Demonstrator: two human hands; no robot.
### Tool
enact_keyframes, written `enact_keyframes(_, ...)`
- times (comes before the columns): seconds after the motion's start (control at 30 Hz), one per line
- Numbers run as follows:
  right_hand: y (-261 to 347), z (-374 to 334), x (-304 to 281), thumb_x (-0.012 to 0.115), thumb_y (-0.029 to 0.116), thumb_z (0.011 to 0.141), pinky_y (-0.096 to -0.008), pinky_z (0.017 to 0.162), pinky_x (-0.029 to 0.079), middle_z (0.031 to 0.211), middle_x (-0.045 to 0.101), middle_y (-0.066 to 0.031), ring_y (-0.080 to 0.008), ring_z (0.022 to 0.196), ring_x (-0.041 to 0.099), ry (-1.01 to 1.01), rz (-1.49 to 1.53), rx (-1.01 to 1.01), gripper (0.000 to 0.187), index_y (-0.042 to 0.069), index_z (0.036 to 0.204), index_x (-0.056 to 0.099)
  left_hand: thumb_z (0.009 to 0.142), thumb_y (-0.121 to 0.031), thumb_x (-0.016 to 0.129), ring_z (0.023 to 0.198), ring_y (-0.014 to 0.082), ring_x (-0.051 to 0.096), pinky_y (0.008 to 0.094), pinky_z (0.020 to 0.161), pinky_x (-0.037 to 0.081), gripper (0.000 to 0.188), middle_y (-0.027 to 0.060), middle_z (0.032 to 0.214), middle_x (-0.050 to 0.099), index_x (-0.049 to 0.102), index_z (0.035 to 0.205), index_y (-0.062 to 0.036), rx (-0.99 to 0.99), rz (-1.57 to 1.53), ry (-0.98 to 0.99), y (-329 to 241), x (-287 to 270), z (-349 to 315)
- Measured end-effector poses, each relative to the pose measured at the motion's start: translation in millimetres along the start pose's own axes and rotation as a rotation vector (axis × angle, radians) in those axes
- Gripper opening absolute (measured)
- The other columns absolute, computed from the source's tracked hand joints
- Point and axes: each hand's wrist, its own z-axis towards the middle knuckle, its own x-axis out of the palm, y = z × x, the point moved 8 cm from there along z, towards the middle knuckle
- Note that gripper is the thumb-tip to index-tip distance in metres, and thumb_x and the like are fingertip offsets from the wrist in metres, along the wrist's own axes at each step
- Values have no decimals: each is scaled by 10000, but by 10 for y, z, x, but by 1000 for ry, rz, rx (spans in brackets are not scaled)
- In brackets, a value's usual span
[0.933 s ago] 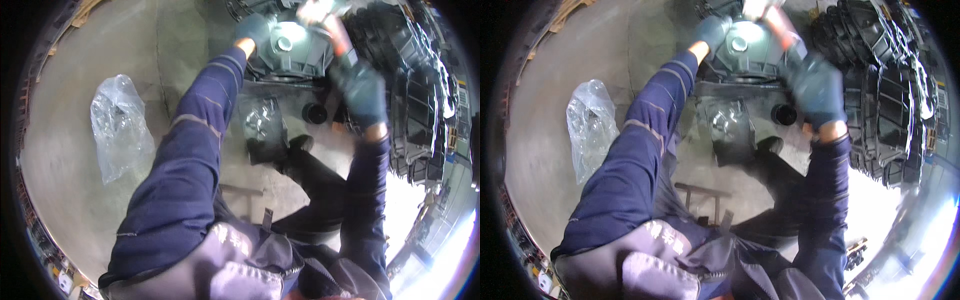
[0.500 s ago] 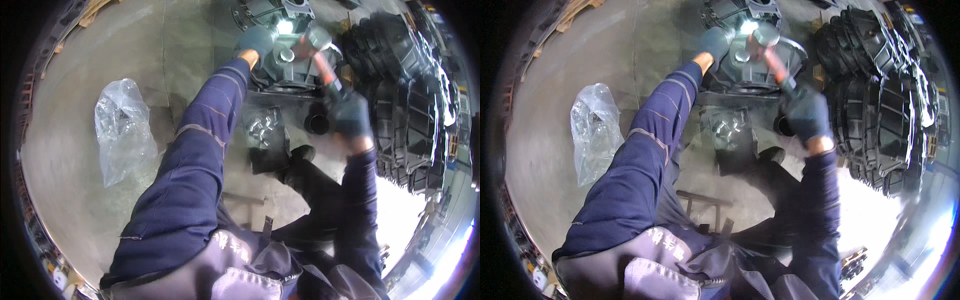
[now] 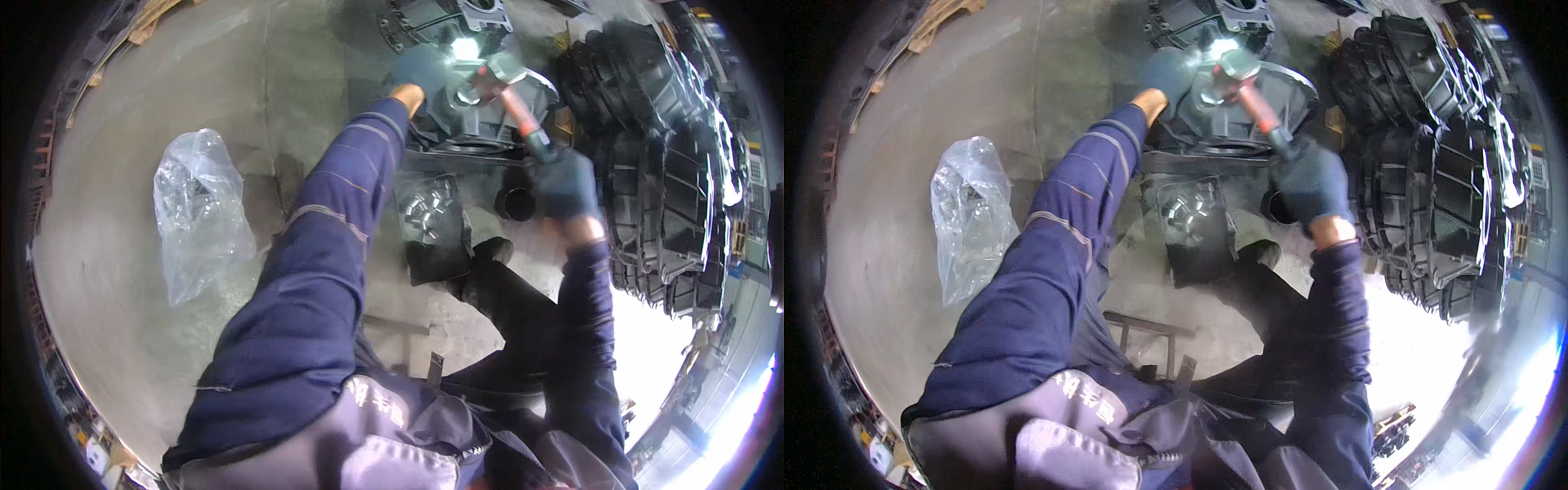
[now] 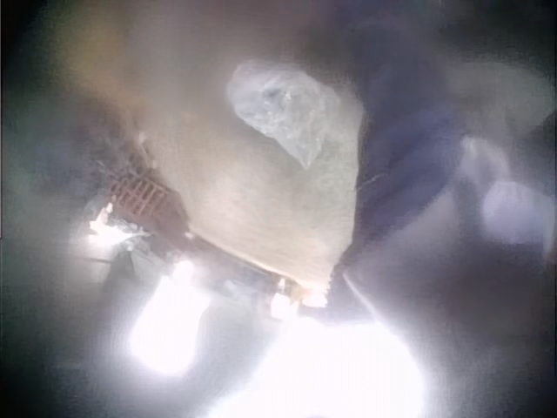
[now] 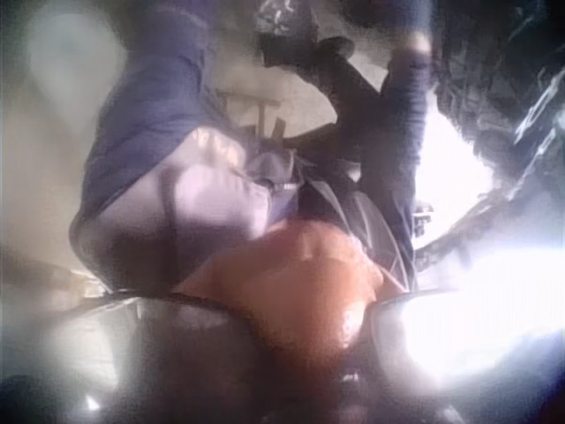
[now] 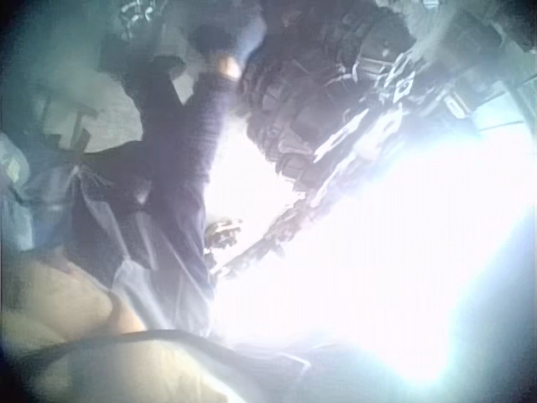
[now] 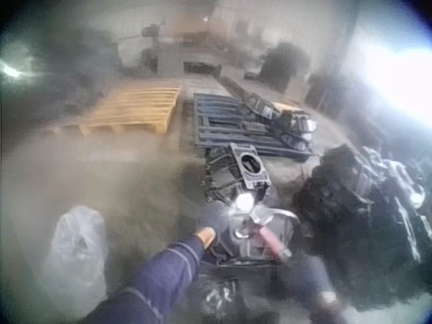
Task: The person sits on the floor and uses a hammer and small metal pieces to assemble a large metal housing. They repeatedly insert and tap components into place, then move the finished part to a stack of similar housings.
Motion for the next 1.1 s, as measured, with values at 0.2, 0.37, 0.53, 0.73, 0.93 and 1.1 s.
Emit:
enact_keyframes(0.2, 612, 327, -1686, 665, 305, 971, -323, 627, 546, 852, 715, -87, -160, 722, 673, -343, -187, -209, 308, 20, 1083, 694, 984, -523, 434, 1127, 455, 656, 519, 988, 498, 628, 296, 1109, 696, 755, 1055, 12, 83, 8, 107, -91, 35, -17)
enact_keyframes(0.37, 553, 52, -745, 601, 199, 971, -334, 665, 555, 896, 697, -91, -223, 791, 678, -427, 520, -78, 204, 51, 1089, 677, 992, -521, 411, 1108, 468, 664, 537, 968, 495, 638, 301, 1107, 696, 763, 1043, 8, 90, 47, 79, -83, 3, -46)
enact_keyframes(0.53, -166, 107, 21, 649, 310, 932, -495, 782, 552, 924, 712, -266, -461, 909, 689, 115, -86, 81, 292, 39, 1009, 728, 980, -563, 489, 1070, 483, 671, 538, 940, 509, 641, 319, 1062, 695, 758, 1013, 18, 27, 11, -66, -31, -86, -71)
enact_keyframes(0.73, 241, 441, -1760, 607, 282, 1020, -321, 579, 548, 775, 636, -27, -138, 666, 656, -324, 159, -152, 275, 57, 1142, 708, 1029, -480, 386, 1073, 443, 684, 537, 937, 522, 586, 246, 1128, 716, 762, 1068, -32, 75, 104, 94, -115, 61, 15)
enact_keyframes(0.93, 360, 48, -190, 631, 258, 952, -421, 751, 563, 932, 720, -171, -329, 872, 707, -155, 252, -9, 294, 23, 1112, 704, 1005, -500, 438, 987, 463, 690, 537, 867, 524, 607, 300, 1004, 695, 762, 964, 11, 133, 26, 13, -61, 36, 93)
enact_keyframes(1.1, -133, 169, -363, 668, 287, 926, -503, 736, 561, 909, 726, -252, -443, 882, 713, -7, -196, 34, 272, 42, 1031, 722, 1018, -522, 461, 954, 466, 693, 548, 824, 523, 615, 304, 969, 688, 759, 943, 10, 173, -21, 91, -92, 51, 46)
